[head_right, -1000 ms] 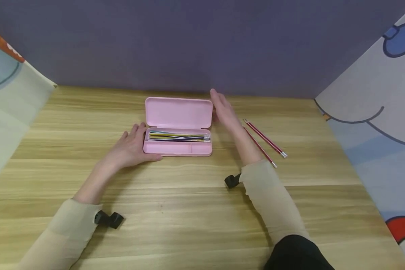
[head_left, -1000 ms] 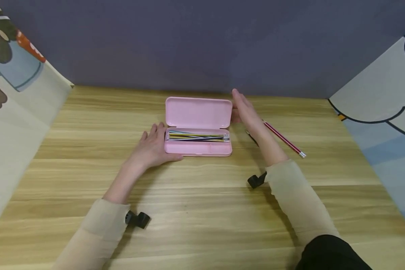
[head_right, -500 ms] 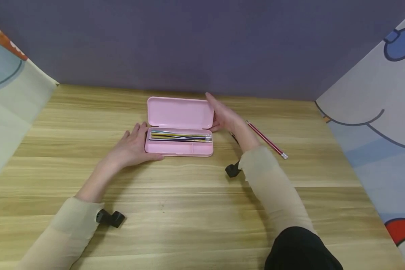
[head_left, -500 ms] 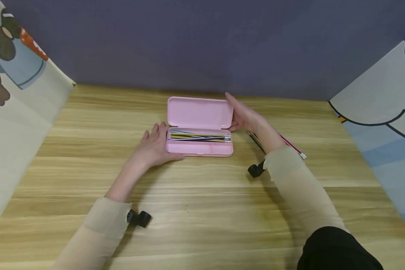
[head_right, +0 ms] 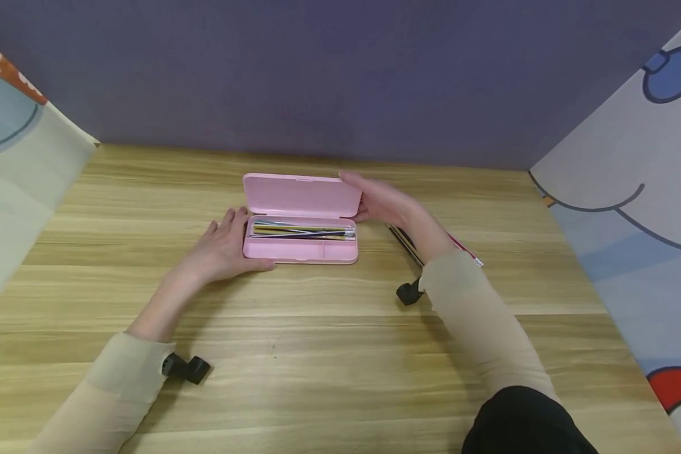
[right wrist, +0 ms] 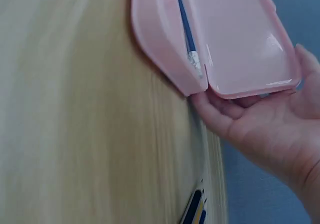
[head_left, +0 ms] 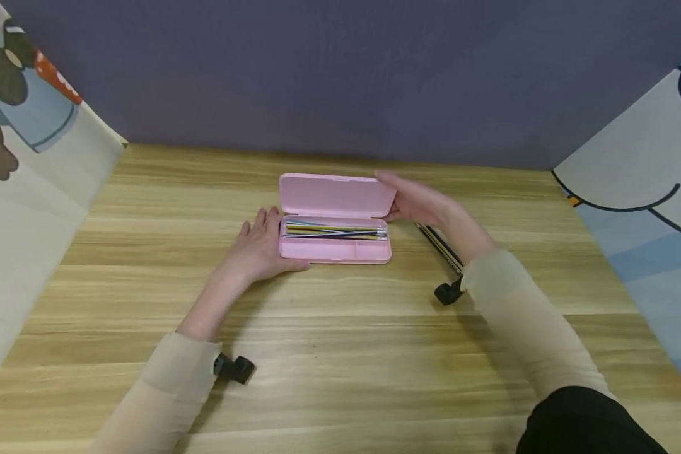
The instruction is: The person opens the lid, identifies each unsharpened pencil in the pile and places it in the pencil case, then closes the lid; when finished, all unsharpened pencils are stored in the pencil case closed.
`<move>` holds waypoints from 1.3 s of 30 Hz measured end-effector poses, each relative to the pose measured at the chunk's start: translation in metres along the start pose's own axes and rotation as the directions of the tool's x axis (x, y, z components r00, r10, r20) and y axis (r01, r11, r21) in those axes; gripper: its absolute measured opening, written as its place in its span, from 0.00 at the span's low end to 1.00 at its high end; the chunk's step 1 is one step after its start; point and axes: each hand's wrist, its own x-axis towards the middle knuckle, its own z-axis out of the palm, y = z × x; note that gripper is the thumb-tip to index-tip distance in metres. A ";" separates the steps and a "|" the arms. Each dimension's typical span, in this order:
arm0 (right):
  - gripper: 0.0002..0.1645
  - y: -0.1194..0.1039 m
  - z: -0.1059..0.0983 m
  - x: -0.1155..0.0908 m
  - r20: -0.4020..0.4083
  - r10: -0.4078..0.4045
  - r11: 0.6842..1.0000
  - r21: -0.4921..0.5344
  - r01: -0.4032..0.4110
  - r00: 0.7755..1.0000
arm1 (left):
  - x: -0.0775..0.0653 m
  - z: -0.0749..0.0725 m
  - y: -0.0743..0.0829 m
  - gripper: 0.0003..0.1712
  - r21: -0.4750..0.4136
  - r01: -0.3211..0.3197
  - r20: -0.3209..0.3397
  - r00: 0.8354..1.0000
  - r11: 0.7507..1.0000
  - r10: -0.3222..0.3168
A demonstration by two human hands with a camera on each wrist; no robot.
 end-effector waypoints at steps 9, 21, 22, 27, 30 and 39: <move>0.27 0.013 0.004 -0.024 0.047 -0.122 0.934 -0.334 0.131 0.991 | -0.004 0.000 0.001 0.75 0.004 0.019 0.013 1.000 1.000 -0.019; 0.44 0.030 0.032 -0.034 0.112 -0.300 0.655 -0.698 0.289 0.947 | -0.011 -0.011 -0.002 0.71 -0.057 -0.038 0.046 0.998 0.998 0.040; 0.45 0.031 0.035 -0.033 0.111 -0.310 0.635 -0.715 0.293 0.944 | -0.011 -0.012 -0.002 0.71 -0.064 -0.047 0.046 0.998 0.997 0.050; 0.46 0.036 0.045 -0.031 0.116 -0.344 0.569 -0.764 0.305 0.932 | -0.012 -0.012 -0.001 0.69 -0.023 -0.137 0.065 0.988 0.990 0.138; 0.46 0.037 0.047 -0.031 0.114 -0.352 0.540 -0.786 0.301 0.929 | -0.007 -0.011 0.001 0.64 0.138 -0.218 0.063 0.975 0.966 0.211; 0.48 0.042 0.052 -0.035 0.164 -0.380 0.232 -0.936 0.265 0.910 | 0.010 0.001 0.007 0.55 0.578 -0.400 0.038 0.884 0.711 0.466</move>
